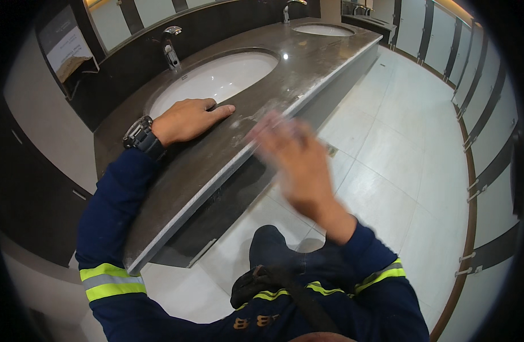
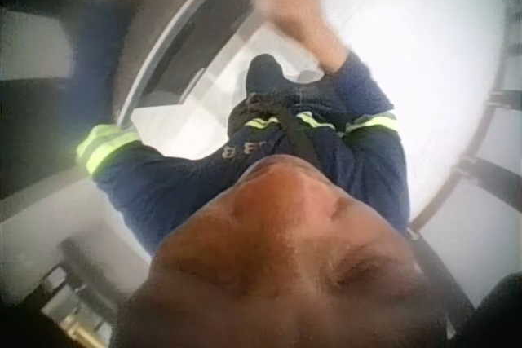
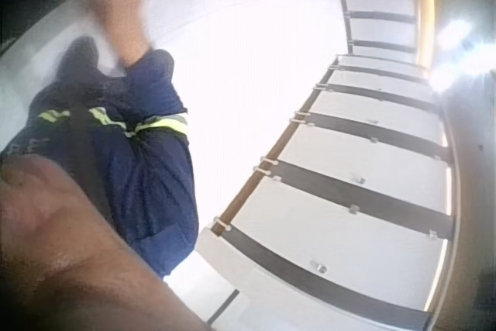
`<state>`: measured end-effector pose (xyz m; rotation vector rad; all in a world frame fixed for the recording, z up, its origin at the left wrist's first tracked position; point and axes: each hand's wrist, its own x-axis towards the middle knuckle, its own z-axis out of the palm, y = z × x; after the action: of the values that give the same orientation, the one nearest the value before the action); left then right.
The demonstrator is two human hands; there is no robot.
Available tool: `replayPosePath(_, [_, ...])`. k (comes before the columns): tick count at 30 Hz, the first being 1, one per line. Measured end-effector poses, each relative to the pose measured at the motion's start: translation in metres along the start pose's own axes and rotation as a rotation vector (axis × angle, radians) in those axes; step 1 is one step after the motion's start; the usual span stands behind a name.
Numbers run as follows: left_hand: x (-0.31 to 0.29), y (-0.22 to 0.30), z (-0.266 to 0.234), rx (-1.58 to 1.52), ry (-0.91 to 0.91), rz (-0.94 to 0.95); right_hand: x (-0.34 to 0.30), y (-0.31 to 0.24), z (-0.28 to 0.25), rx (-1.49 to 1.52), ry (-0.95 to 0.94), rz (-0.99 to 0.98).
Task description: The person sands the surface and edges of a bathroom countertop using a sanding block. They move along the countertop, sanding different sections including the front edge and the area around the sink basin.
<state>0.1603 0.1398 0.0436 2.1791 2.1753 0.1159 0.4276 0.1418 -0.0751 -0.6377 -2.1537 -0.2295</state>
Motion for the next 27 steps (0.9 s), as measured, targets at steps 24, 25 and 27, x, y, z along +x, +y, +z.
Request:
replayPosePath(24, [0.006,0.003,0.006,-0.020,-0.001,0.006,-0.007,-0.019,0.010,0.023,0.057,0.020])
replayPosePath(25, [0.008,0.003,0.004,-0.014,0.017,0.022,-0.005,-0.011,0.009,-0.030,0.055,0.013])
replayPosePath(27, [-0.003,0.000,0.002,-0.006,0.009,-0.003,0.002,0.022,0.015,-0.091,0.044,0.004])
